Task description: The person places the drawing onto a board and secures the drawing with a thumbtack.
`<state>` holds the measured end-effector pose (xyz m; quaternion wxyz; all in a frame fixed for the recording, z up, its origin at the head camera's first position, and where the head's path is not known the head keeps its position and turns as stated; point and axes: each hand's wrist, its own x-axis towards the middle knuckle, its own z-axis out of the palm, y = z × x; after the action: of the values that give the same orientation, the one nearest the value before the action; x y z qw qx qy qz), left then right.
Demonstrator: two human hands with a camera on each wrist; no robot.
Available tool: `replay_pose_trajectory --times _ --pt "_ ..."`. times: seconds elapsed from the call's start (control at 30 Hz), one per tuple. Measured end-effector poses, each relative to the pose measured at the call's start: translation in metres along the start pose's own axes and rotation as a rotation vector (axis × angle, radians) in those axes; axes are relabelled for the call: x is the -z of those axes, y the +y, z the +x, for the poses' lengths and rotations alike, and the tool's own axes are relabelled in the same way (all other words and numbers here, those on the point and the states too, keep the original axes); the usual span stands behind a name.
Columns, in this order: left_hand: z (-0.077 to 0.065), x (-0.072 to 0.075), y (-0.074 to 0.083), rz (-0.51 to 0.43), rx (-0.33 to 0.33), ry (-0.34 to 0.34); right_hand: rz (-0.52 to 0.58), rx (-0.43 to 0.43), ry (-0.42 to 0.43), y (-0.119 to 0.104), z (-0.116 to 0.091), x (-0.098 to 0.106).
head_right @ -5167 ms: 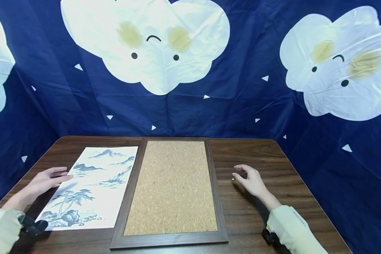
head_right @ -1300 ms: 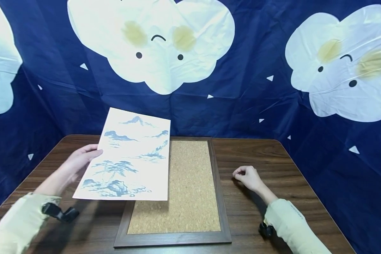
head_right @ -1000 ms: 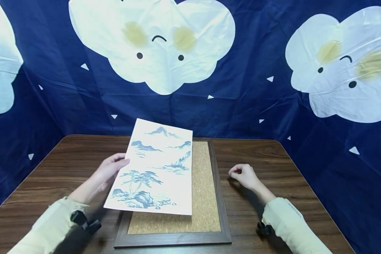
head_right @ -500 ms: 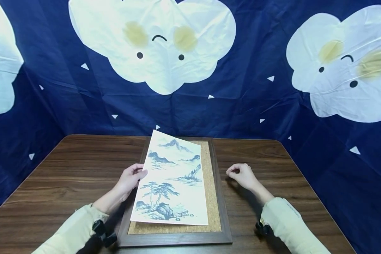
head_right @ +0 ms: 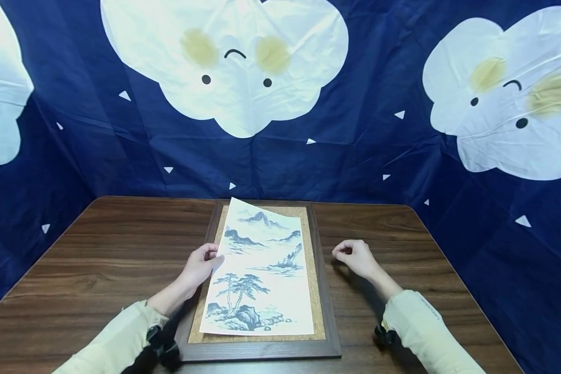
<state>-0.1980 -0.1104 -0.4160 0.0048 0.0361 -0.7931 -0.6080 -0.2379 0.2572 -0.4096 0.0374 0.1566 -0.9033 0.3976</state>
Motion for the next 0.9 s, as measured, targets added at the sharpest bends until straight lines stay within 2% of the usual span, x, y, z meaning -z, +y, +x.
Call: replay_pose_trajectory --times 0.2,0.43,0.73,0.9 --pt "-0.0001 -0.0043 -0.0065 0.049 0.001 -0.009 0.018 0.000 -0.006 0.0060 0.0018 -0.0020" --pt "-0.0001 -0.0058 -0.0090 0.085 0.004 0.033 0.030 0.000 -0.020 0.0037 0.0010 -0.0028" --pt "-0.0008 -0.0052 -0.0079 0.184 -0.069 0.020 0.024 0.006 -0.024 0.0047 0.0016 -0.0013" --pt "0.0014 -0.0035 -0.0075 0.214 -0.078 0.000 0.029 0.003 -0.020 0.0036 0.0013 -0.0008"
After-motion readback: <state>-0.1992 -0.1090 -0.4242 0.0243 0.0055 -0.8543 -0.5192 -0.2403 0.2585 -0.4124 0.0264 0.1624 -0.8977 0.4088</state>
